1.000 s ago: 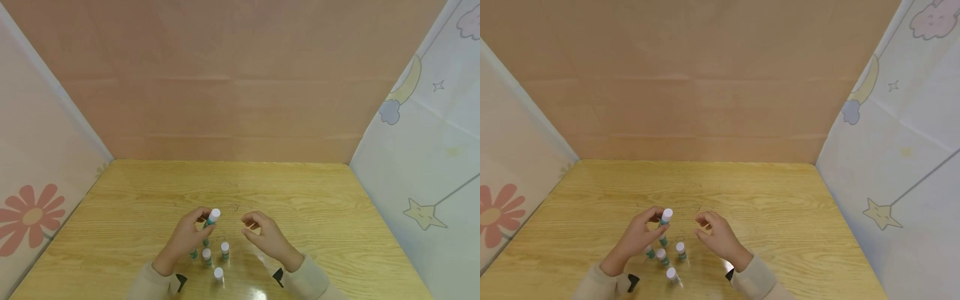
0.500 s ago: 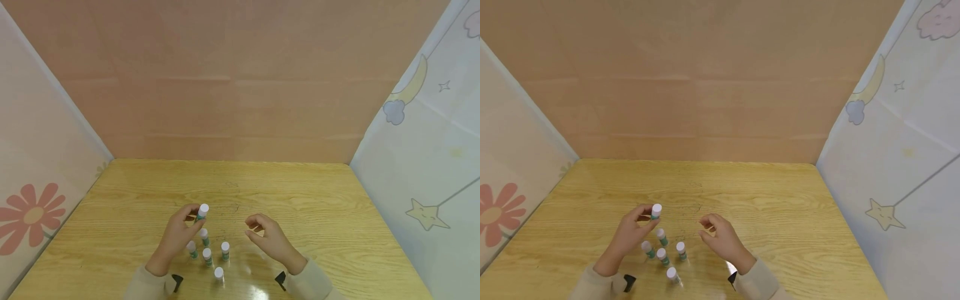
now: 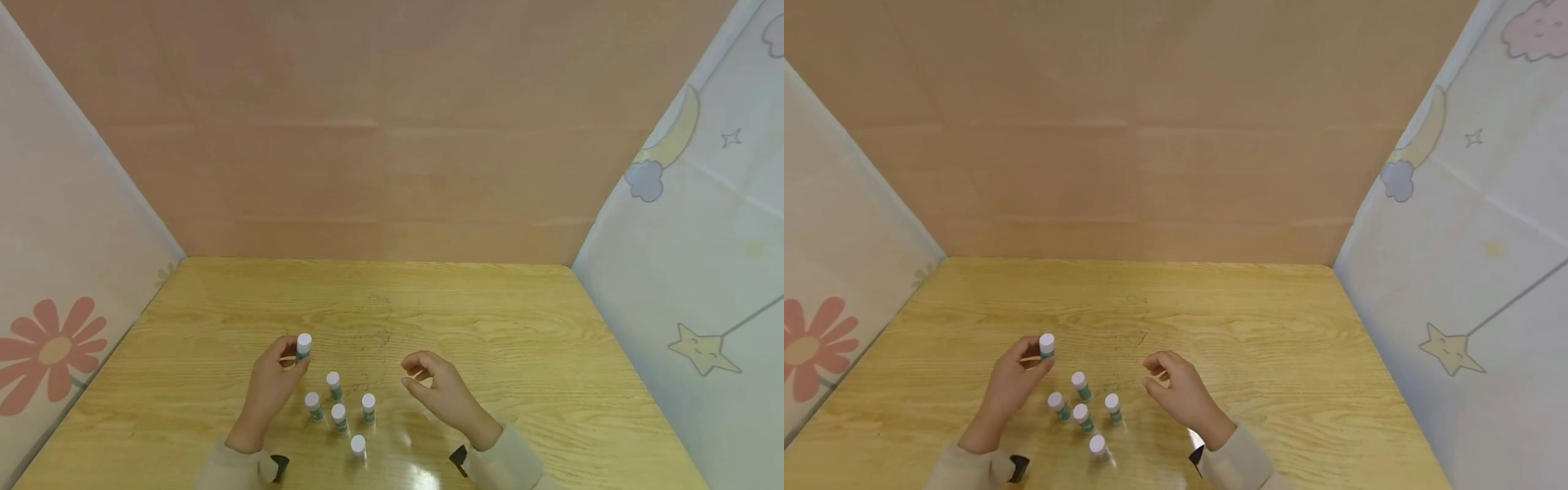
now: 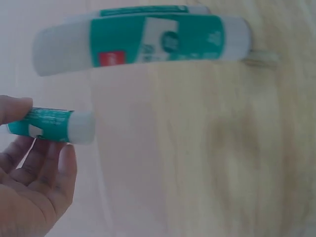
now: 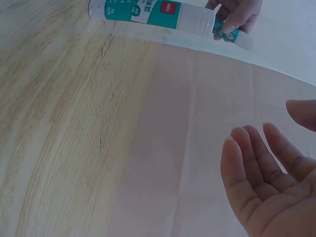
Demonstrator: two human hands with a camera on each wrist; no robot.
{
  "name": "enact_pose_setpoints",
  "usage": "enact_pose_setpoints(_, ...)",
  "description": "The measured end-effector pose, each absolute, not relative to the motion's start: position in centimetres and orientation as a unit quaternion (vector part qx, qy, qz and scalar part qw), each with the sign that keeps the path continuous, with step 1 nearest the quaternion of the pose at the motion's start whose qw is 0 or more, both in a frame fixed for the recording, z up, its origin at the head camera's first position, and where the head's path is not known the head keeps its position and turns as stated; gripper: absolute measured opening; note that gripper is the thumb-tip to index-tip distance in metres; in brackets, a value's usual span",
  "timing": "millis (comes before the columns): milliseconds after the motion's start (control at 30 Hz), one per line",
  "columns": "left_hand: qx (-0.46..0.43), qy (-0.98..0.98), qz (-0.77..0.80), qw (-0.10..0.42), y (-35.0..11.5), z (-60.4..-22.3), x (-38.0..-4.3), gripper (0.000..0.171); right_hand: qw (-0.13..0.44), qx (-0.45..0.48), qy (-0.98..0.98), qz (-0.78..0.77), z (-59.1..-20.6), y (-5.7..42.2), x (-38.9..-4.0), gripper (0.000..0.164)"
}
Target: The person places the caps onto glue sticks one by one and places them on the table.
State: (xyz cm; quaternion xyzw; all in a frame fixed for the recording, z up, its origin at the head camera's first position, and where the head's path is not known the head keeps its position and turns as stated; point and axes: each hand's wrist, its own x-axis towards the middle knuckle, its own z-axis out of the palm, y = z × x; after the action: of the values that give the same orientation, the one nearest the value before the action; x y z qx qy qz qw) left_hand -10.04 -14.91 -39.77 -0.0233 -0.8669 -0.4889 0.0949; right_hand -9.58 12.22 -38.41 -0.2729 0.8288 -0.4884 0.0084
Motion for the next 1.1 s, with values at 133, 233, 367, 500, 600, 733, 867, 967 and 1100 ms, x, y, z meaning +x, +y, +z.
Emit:
enact_pose_setpoints(133,0.017,-0.868,-0.494,0.053,-15.1,-40.2,-10.1,0.024,0.010,-0.274,0.829,-0.488,-38.6,12.2,-9.6,0.018)
enact_pose_setpoints(233,0.032,-0.870,-0.491,0.029,-15.3,-40.6,-10.2,0.023,0.008,-0.279,0.828,-0.486,-38.6,12.2,-9.6,0.019)
enact_pose_setpoints(367,0.032,-0.881,-0.473,0.016,-15.4,-41.4,-10.3,0.021,0.010,-0.277,0.829,-0.485,-38.8,12.2,-9.5,0.020)
enact_pose_setpoints(500,0.032,-0.891,-0.453,0.006,-15.6,-42.2,-10.5,0.021,0.015,-0.273,0.830,-0.487,-38.9,12.3,-9.5,0.019)
enact_pose_setpoints(600,0.035,-0.894,-0.447,-0.001,-15.7,-42.7,-10.7,0.023,0.019,-0.269,0.829,-0.490,-38.8,12.3,-9.5,0.018)
enact_pose_setpoints(733,0.046,-0.894,-0.446,-0.016,-15.7,-43.1,-10.8,0.024,0.021,-0.265,0.830,-0.490,-38.9,12.4,-9.3,0.018)
enact_pose_setpoints(867,0.057,-0.890,-0.451,-0.037,-15.7,-43.5,-10.7,0.024,0.021,-0.263,0.833,-0.487,-39.1,12.4,-9.2,0.018)
enact_pose_setpoints(967,0.059,-0.886,-0.457,-0.045,-15.7,-43.7,-10.6,0.025,0.020,-0.263,0.833,-0.486,-39.2,12.5,-9.2,0.018)
enact_pose_setpoints(1100,0.057,-0.885,-0.459,-0.047,-15.7,-43.8,-10.7,0.026,0.022,-0.259,0.834,-0.487,-39.2,12.5,-9.1,0.017)
